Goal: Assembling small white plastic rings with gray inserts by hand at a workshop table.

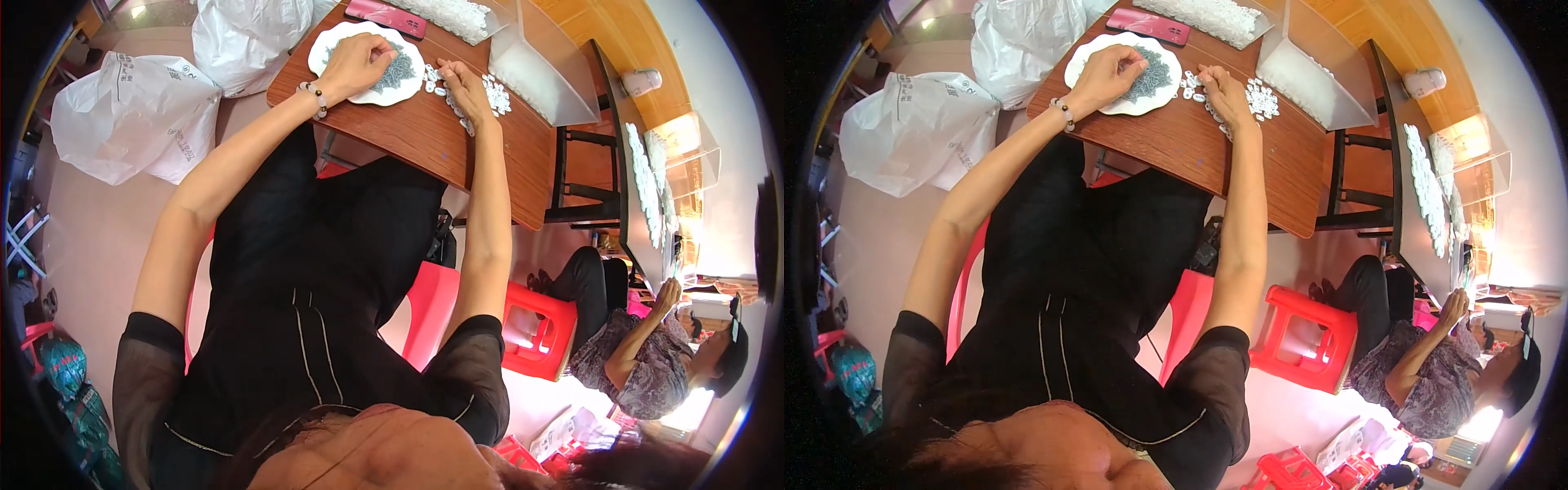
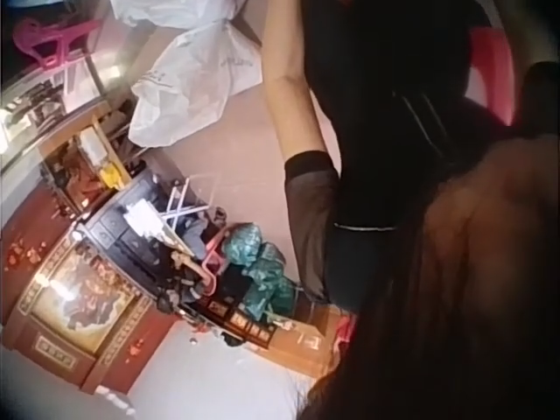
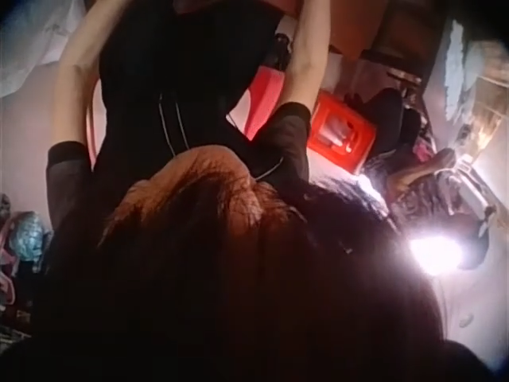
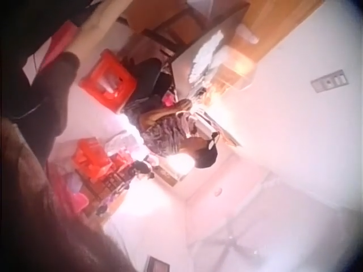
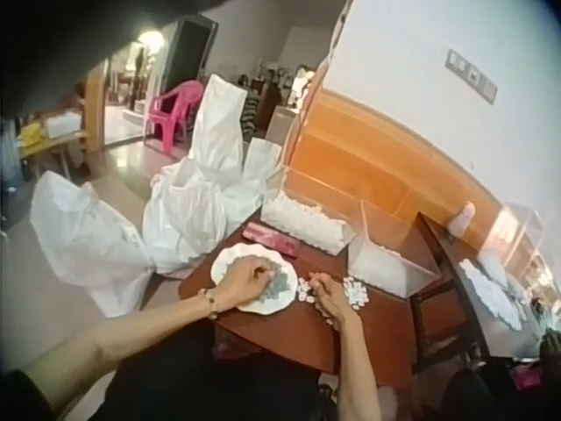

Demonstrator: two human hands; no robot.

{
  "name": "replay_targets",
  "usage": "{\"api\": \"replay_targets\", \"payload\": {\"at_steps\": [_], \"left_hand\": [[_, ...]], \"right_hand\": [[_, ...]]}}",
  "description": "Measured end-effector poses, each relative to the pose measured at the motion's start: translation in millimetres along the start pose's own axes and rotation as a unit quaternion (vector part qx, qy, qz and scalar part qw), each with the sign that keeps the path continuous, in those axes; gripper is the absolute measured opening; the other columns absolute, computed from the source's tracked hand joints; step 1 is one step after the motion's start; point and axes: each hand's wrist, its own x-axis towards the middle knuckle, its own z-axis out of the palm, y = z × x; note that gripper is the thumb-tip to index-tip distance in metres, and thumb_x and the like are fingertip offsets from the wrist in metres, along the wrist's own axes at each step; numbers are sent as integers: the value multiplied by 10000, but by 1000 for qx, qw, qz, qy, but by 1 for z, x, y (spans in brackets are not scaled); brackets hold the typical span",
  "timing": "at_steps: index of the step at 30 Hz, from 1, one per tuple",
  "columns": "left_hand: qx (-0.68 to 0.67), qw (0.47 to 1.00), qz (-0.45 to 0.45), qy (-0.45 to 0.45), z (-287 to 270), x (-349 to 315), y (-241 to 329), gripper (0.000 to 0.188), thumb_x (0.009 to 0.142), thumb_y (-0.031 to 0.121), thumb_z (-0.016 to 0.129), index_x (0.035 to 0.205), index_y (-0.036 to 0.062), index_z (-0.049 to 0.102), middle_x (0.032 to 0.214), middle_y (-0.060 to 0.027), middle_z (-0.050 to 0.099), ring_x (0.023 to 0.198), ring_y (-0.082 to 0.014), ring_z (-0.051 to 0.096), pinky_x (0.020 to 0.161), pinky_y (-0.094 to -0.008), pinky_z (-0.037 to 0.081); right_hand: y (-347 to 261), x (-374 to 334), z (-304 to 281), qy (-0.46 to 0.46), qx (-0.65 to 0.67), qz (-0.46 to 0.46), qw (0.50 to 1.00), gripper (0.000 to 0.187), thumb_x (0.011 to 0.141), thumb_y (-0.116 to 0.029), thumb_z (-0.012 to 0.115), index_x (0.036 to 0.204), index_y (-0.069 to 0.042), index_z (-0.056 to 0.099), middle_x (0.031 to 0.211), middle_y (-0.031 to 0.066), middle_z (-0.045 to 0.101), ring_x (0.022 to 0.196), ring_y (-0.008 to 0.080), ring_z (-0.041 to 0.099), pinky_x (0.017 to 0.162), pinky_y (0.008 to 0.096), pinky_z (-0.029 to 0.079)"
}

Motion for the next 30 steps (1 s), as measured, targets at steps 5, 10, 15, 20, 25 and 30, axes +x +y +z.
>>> {"api": "replay_targets", "payload": {"at_steps": [5, 10, 15, 20, 25, 30], "left_hand": [[20, 999, 34, 4, 1, 0, 6, 241, 825, 237, 652, 800, -3, 653, 714, -140, 634, 638, -266, 607, 610, -366, 471], [32, 999, 18, -13, -6, -11, 5, 224, 810, 222, 638, 779, 1, 642, 675, -154, 626, 635, -298, 604, 605, -386, 464], [27, 999, 11, -43, -2, -14, 14, 222, 817, 211, 631, 792, -8, 644, 686, -161, 627, 635, -305, 602, 607, -395, 459], [45, 998, 30, -18, 2, -14, 19, 226, 834, 207, 622, 781, -12, 637, 722, -171, 627, 654, -305, 599, 617, -400, 460], [50, 998, 40, 8, 2, -13, 13, 240, 840, 223, 626, 796, -12, 634, 757, -153, 624, 650, -285, 571, 610, -386, 448], [32, 996, 75, 31, 5, -11, 29, 226, 836, 227, 636, 820, 2, 643, 780, -138, 621, 629, -265, 573, 577, -363, 449]], "right_hand": [[-6, -26, -6, -38, -62, -52, 996, 279, 935, -296, 497, 973, -34, 585, 1152, 129, 648, 971, 286, 626, 838, 353, 469], [-29, -51, -3, 32, -36, -85, 995, 257, 919, -219, 535, 1011, 11, 599, 1139, 181, 639, 973, 303, 624, 854, 354, 468], [-42, -63, -14, 144, -21, -104, 984, 167, 880, -147, 553, 949, -19, 636, 1104, 174, 655, 950, 290, 633, 854, 352, 468], [-44, -73, -10, 192, 13, -98, 976, 119, 861, -127, 594, 885, -35, 664, 809, 94, 658, 794, 219, 618, 726, 314, 474], [-53, -84, -2, 222, -30, -86, 971, 126, 869, -134, 596, 909, -38, 667, 790, 86, 661, 732, 200, 603, 673, 309, 467], [-66, -97, 5, 228, 57, -58, 970, 136, 900, -78, 565, 996, -19, 640, 790, 76, 670, 647, 109, 616, 602, 243, 469]]}}
